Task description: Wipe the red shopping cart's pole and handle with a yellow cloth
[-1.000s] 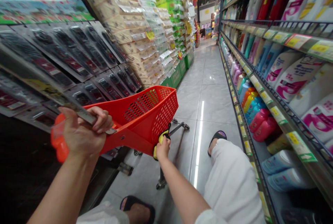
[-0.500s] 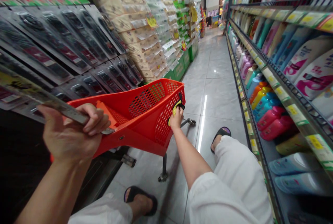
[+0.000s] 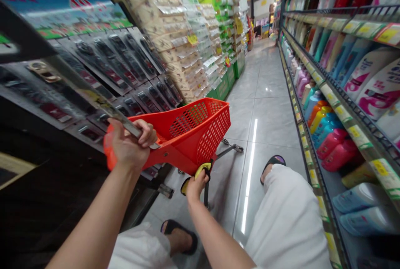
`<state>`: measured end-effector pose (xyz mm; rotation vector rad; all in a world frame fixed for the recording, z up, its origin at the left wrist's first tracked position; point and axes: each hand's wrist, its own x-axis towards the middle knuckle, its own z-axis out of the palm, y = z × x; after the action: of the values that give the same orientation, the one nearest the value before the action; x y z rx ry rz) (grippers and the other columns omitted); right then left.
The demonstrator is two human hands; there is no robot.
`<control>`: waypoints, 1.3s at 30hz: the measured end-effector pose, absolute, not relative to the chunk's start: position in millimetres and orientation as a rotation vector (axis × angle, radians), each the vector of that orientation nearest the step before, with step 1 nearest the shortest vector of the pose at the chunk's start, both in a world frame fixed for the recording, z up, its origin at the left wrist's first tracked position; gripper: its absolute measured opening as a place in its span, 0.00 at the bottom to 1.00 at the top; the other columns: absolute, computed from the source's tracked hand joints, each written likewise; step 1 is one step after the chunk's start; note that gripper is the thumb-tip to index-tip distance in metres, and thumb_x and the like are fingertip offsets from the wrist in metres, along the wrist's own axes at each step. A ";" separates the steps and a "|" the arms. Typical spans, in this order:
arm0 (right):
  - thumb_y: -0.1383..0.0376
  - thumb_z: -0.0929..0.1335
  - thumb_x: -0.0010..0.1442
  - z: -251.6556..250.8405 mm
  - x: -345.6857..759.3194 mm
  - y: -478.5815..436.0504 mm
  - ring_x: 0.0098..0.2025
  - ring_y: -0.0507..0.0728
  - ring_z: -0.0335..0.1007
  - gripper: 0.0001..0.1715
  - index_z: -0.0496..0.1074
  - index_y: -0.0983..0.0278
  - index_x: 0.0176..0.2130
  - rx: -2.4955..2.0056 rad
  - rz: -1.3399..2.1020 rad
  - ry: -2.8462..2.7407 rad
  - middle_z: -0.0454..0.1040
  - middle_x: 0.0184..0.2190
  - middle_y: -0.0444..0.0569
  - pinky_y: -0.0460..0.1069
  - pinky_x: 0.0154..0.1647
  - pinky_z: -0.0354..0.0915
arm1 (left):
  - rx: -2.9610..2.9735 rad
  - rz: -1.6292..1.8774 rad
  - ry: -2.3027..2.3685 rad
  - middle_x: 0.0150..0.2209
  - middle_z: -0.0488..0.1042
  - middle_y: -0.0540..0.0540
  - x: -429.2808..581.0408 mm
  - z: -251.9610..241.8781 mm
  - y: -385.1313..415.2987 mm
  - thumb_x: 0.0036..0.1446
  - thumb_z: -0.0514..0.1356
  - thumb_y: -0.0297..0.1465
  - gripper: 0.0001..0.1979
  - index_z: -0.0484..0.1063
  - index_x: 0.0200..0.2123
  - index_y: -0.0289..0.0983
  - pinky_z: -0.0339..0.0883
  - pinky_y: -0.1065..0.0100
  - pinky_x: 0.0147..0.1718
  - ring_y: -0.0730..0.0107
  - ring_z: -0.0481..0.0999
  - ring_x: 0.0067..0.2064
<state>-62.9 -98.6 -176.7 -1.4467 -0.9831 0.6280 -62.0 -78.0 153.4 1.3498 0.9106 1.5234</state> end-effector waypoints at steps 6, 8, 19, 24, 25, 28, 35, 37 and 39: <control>0.70 0.59 0.56 -22.1 -88.6 -119.5 0.63 0.63 0.54 0.37 0.50 0.66 0.64 -1.155 0.779 -0.947 0.53 0.60 0.62 0.58 0.60 0.59 | 1.349 1.538 0.957 0.14 0.63 0.51 -70.8 152.5 -72.2 0.50 0.49 0.63 0.34 0.71 0.23 0.36 0.56 0.73 0.16 0.75 0.62 0.16; 0.71 0.60 0.55 13.0 -77.7 -118.9 0.63 0.61 0.54 0.37 0.52 0.65 0.63 -1.036 0.744 -1.067 0.53 0.61 0.59 0.57 0.62 0.58 | 1.345 1.506 1.055 0.18 0.70 0.47 -75.7 155.4 -72.8 0.49 0.48 0.64 0.36 0.71 0.25 0.35 0.61 0.71 0.19 0.70 0.70 0.21; 0.73 0.62 0.52 44.3 39.4 -31.1 0.49 0.58 0.68 0.29 0.70 0.59 0.53 -1.419 0.505 -1.740 0.70 0.56 0.46 0.50 0.51 0.63 | 1.497 1.142 0.969 0.51 0.76 0.44 -95.9 163.4 -68.2 0.56 0.42 0.60 0.35 0.77 0.32 0.41 0.44 0.54 0.64 0.56 0.60 0.64; 0.70 0.65 0.51 51.3 34.6 -42.5 0.52 0.58 0.66 0.29 0.68 0.57 0.53 -1.130 0.443 -1.958 0.73 0.52 0.45 0.49 0.52 0.61 | 1.392 1.131 0.936 0.49 0.77 0.39 -92.7 160.7 -69.4 0.55 0.45 0.61 0.37 0.76 0.40 0.35 0.58 0.58 0.58 0.56 0.70 0.57; 0.70 0.65 0.52 46.9 38.9 -39.7 0.52 0.58 0.66 0.30 0.67 0.56 0.54 -1.150 0.439 -1.973 0.72 0.53 0.44 0.49 0.52 0.61 | 1.376 1.111 0.936 0.48 0.77 0.37 -93.0 160.5 -70.6 0.54 0.45 0.62 0.39 0.76 0.41 0.34 0.62 0.59 0.53 0.55 0.72 0.55; 0.72 0.63 0.53 34.5 58.0 -20.4 0.50 0.59 0.68 0.31 0.65 0.55 0.56 -1.411 0.465 -1.932 0.71 0.54 0.45 0.51 0.49 0.62 | 1.348 1.053 0.930 0.45 0.78 0.33 -93.2 160.6 -74.5 0.52 0.44 0.64 0.42 0.74 0.43 0.32 0.68 0.63 0.41 0.54 0.75 0.50; 0.71 0.62 0.52 61.8 43.7 -35.0 0.48 0.59 0.71 0.27 0.68 0.56 0.52 -1.295 0.710 -1.919 0.75 0.47 0.46 0.50 0.44 0.64 | 1.523 1.061 1.062 0.28 0.79 0.41 -94.9 157.7 -66.6 0.49 0.43 0.65 0.41 0.74 0.31 0.34 0.69 0.67 0.33 0.65 0.78 0.32; 0.71 0.62 0.51 56.1 26.5 -55.8 0.53 0.58 0.68 0.32 0.66 0.57 0.55 -1.130 0.654 -1.863 0.72 0.53 0.46 0.50 0.50 0.63 | 1.597 1.084 1.095 0.21 0.74 0.45 -96.6 155.6 -59.9 0.48 0.42 0.66 0.40 0.71 0.25 0.35 0.67 0.70 0.27 0.70 0.74 0.24; 0.72 0.61 0.51 33.2 11.6 -72.4 0.61 0.58 0.59 0.37 0.60 0.61 0.61 -1.077 0.558 -1.741 0.63 0.61 0.50 0.52 0.59 0.58 | 1.612 1.094 1.043 0.15 0.68 0.49 -97.2 154.3 -54.5 0.46 0.42 0.67 0.39 0.69 0.22 0.36 0.65 0.72 0.23 0.73 0.69 0.20</control>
<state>11.6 -72.4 33.2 -1.0773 -1.7411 0.5582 -97.2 -54.5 154.3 1.6115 1.0425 1.0936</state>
